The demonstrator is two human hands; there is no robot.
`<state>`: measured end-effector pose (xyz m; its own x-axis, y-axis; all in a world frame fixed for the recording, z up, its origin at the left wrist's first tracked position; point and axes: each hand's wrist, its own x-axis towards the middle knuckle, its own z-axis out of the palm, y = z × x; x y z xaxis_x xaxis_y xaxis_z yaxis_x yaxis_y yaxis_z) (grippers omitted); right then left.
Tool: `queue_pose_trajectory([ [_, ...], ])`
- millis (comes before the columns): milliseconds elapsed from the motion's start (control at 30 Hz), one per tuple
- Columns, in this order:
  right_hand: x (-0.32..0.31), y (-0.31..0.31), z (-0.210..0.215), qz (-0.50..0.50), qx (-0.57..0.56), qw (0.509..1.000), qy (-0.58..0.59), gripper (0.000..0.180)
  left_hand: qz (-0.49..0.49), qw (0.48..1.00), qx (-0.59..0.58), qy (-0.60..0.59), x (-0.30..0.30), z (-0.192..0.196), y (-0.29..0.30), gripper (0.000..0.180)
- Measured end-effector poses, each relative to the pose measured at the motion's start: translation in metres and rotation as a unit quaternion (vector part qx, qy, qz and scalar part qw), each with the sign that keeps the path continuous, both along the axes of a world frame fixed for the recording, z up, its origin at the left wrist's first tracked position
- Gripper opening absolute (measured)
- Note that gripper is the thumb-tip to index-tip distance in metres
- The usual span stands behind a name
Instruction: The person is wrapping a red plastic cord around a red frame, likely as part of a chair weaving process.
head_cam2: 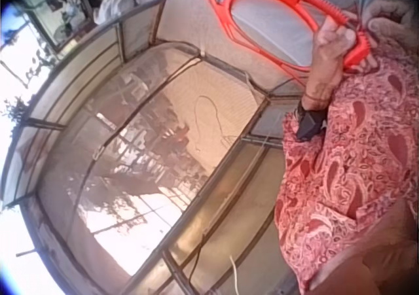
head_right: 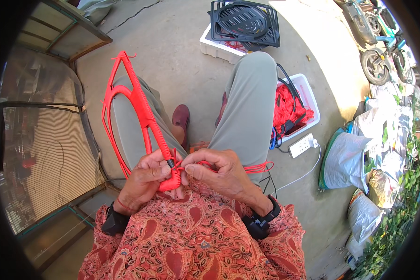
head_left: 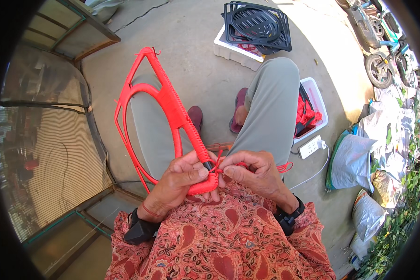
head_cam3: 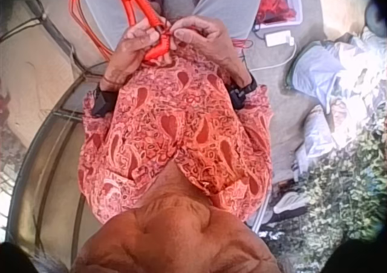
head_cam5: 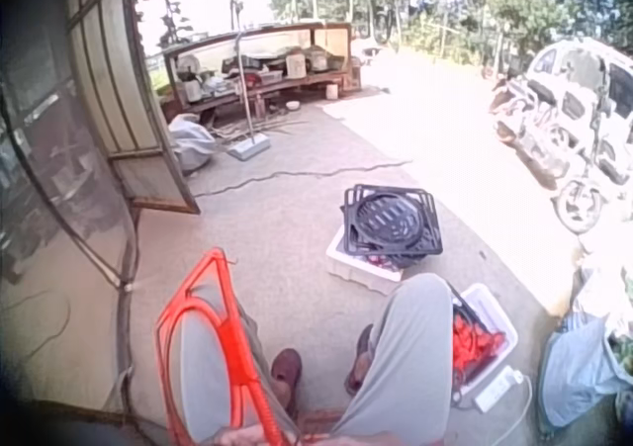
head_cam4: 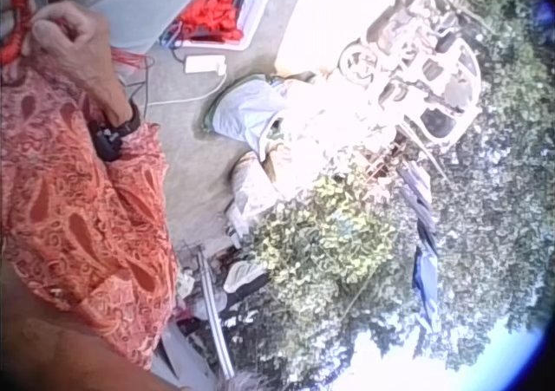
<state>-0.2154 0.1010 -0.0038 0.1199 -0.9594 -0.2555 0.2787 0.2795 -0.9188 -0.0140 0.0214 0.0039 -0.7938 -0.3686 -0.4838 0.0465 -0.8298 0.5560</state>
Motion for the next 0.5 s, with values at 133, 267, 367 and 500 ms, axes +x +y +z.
queue_pose_trajectory([
  [133,0.001,0.001,0.000,-0.011,0.007,1.000,-0.011,0.015,0.008,1.000,-0.010,-0.021,-0.003,0.004,0.002,0.038],
  [267,0.001,0.001,0.002,-0.011,-0.003,1.000,-0.007,0.015,0.016,0.999,-0.010,-0.030,-0.003,0.007,0.002,0.041],
  [367,0.003,0.001,-0.001,-0.025,-0.010,1.000,0.012,0.015,-0.001,1.000,-0.005,-0.022,-0.002,0.006,0.000,0.036],
  [500,0.004,0.001,-0.003,-0.040,-0.025,0.995,0.086,0.013,0.014,0.999,0.009,-0.041,-0.006,0.009,0.003,0.035],
])
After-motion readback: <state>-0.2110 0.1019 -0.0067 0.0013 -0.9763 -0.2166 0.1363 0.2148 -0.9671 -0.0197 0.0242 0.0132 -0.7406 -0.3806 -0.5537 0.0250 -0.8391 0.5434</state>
